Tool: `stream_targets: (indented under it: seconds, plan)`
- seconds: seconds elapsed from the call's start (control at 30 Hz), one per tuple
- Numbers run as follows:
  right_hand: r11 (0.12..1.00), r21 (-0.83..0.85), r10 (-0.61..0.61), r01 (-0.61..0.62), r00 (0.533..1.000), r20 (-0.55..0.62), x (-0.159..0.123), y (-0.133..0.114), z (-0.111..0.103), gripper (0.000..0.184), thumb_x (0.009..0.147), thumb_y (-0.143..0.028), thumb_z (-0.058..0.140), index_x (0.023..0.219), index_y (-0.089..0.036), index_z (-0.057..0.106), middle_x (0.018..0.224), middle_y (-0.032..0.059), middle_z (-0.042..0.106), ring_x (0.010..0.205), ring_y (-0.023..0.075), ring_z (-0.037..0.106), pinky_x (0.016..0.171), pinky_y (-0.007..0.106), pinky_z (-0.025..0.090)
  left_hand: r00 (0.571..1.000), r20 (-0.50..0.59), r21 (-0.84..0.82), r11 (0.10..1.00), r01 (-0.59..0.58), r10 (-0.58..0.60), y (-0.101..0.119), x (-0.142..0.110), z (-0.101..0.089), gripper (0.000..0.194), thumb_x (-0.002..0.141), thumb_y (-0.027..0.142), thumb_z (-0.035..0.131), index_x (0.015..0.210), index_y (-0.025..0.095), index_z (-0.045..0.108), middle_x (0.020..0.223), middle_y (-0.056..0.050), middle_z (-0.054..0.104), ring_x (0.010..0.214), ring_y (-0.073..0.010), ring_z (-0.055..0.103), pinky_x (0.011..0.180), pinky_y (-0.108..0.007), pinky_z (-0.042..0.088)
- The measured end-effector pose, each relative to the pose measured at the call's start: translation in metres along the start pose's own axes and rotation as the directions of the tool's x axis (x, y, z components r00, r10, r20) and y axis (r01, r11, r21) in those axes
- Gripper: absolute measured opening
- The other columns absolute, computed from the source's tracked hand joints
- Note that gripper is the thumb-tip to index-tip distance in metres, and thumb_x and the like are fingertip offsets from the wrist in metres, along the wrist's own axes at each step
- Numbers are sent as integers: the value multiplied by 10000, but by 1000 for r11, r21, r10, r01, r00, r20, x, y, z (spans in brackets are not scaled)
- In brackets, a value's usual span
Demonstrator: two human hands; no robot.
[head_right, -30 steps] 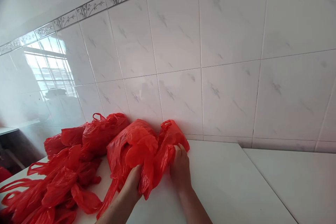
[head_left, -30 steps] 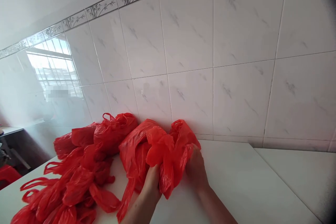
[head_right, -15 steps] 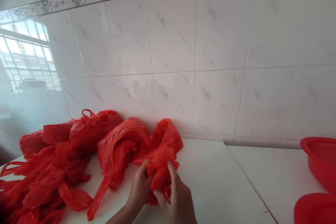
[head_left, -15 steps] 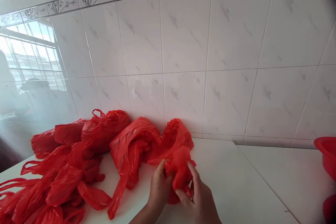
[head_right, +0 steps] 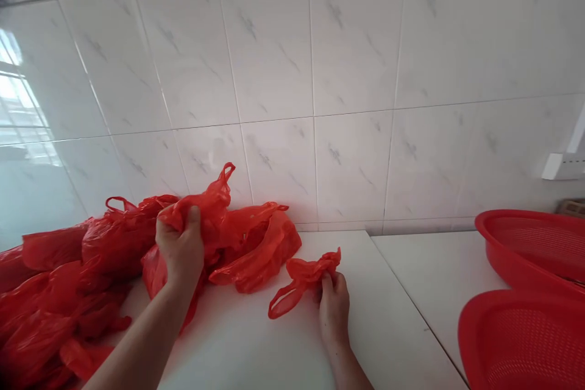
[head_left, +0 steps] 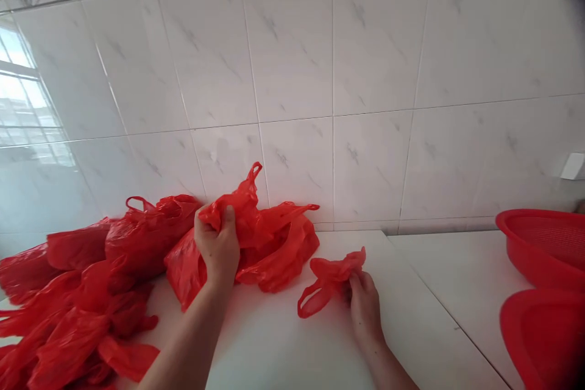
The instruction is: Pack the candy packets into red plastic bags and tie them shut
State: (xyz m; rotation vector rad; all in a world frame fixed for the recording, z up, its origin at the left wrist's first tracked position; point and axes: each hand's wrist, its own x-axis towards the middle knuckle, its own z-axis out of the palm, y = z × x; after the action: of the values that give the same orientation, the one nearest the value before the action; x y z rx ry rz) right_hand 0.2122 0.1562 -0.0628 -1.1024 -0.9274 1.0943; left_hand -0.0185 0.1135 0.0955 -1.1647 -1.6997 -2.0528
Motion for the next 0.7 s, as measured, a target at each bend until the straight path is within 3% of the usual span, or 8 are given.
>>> stream_targets:
  seconds: [0.17,0.23,0.3,0.37,0.4,0.43,0.5,0.7]
  plan:
    - [999,36,-1,1,1000,-1,2,2,1,300,830,-493,480,732,-210,503,628,-38,498,536,121,451,463,233,383,963,174,120,966,-228,206,-21,-18,19,634,724,299,681,1293,175,429,1397,-172,356,1351,-380,224,1081,-616,166]
    - [999,43,-4,4,1000,1,3,2,0,322,818,-505,497,690,-210,495,610,-43,485,528,118,438,463,232,371,877,300,81,906,-416,376,-25,-55,14,526,793,249,607,1291,207,445,1449,-149,309,1389,-332,180,1115,-559,173]
    - [999,37,-1,1,1000,-2,4,1,0,346,803,-510,519,638,-210,472,580,-52,460,514,111,415,458,227,352,720,498,-35,841,-540,483,-26,-99,8,370,804,193,582,1159,298,565,1311,-71,511,1260,-241,445,1056,-409,375]
    - [1000,17,11,-11,1000,-4,2,-1,-2,364,779,-505,558,599,-208,446,546,-61,435,500,105,395,453,222,334,420,739,-205,770,-604,526,-26,-140,7,455,780,190,614,1217,286,536,1368,-109,478,1242,-272,464,1018,-441,415]
    - [1000,7,17,-17,1000,2,1,-2,-3,371,763,-504,580,590,-208,437,533,-65,426,493,103,388,450,221,327,370,790,-233,797,-557,489,-25,-156,8,608,711,255,700,1281,263,489,1411,-139,430,1277,-319,418,1021,-497,399]
    - [1000,-1,21,-21,1000,12,-1,-3,-4,377,747,-502,602,587,-207,431,524,-69,421,488,99,382,447,219,321,357,830,-232,847,-478,429,-26,-168,11,779,623,293,771,1329,239,447,1449,-162,376,1308,-362,364,1026,-544,373]
    - [1000,-8,22,-22,999,37,-6,-6,-8,398,711,-495,647,579,-207,406,509,-79,402,478,88,363,442,213,306,408,875,-167,953,-253,261,-28,-182,18,944,508,264,815,1365,220,422,1450,-171,381,1304,-400,353,1024,-572,351]
    - [995,29,96,-99,991,93,-5,-14,-32,456,634,-498,722,591,-212,370,484,-91,373,413,62,333,379,196,231,518,854,-54,984,170,-42,-50,-169,18,521,659,56,424,1094,237,646,1011,-35,709,894,-218,653,782,-330,511]
